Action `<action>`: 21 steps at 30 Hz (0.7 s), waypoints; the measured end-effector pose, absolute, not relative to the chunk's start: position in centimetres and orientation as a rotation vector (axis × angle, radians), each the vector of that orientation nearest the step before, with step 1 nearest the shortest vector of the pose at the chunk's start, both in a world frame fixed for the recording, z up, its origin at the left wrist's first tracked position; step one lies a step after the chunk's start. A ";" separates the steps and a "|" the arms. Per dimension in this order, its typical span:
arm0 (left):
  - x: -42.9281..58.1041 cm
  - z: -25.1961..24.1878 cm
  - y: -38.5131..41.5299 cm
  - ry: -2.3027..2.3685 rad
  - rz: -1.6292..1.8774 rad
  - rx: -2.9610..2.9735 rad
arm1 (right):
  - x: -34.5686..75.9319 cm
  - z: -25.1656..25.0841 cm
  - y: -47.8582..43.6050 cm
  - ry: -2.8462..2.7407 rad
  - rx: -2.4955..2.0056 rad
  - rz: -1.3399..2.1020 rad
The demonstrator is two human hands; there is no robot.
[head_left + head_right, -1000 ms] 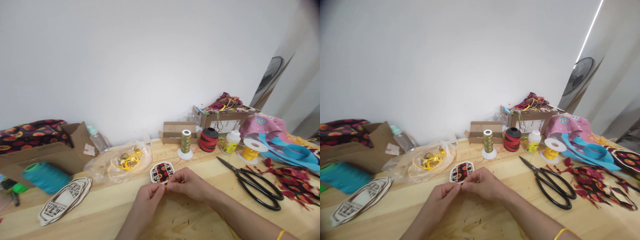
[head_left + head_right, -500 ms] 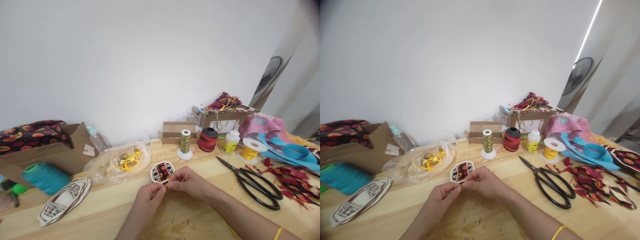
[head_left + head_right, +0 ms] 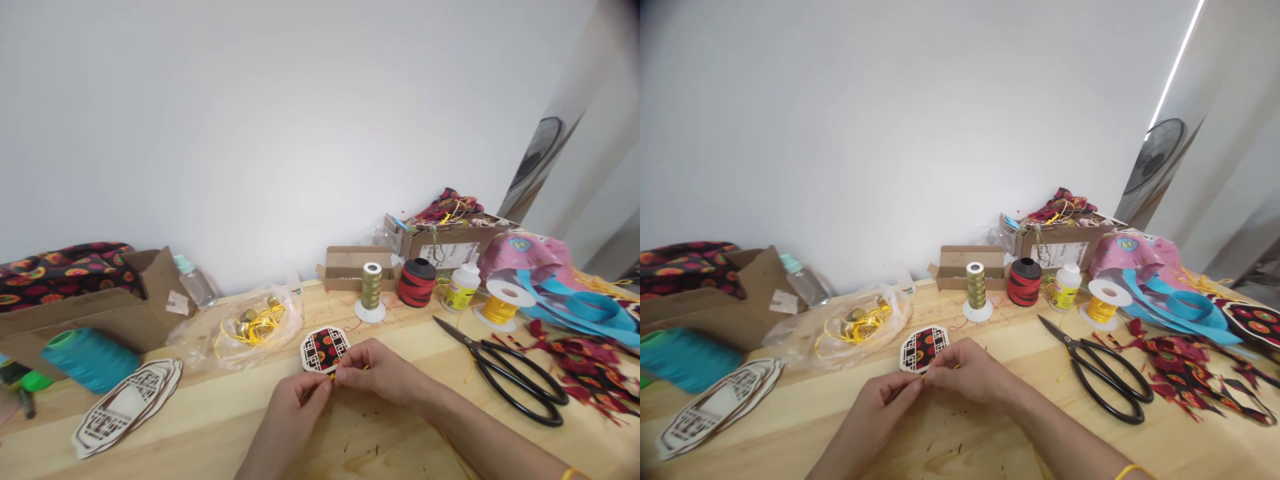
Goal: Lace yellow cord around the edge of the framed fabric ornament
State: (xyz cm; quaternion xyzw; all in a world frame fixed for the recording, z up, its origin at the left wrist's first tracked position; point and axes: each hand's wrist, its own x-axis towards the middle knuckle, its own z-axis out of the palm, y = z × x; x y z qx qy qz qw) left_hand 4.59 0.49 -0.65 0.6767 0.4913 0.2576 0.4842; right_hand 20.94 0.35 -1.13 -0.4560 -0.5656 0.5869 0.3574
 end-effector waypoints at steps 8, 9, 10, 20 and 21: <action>4.4 -0.5 0.8 1.171 0.667 1.553 | 21.9 0.2 0.2 -1.090 -0.960 1.933; 4.4 -0.4 0.9 1.160 0.684 1.541 | 21.9 0.2 0.2 -1.043 -0.928 1.969; 4.4 -0.4 1.0 1.150 0.693 1.533 | 21.9 0.2 0.2 -0.997 -0.896 2.003; 4.4 -0.7 1.3 1.182 0.730 1.605 | 21.5 0.1 0.1 -0.927 -0.881 2.036; 4.4 -0.7 1.3 1.193 0.734 1.607 | 21.4 0.2 0.1 -0.934 -0.896 2.010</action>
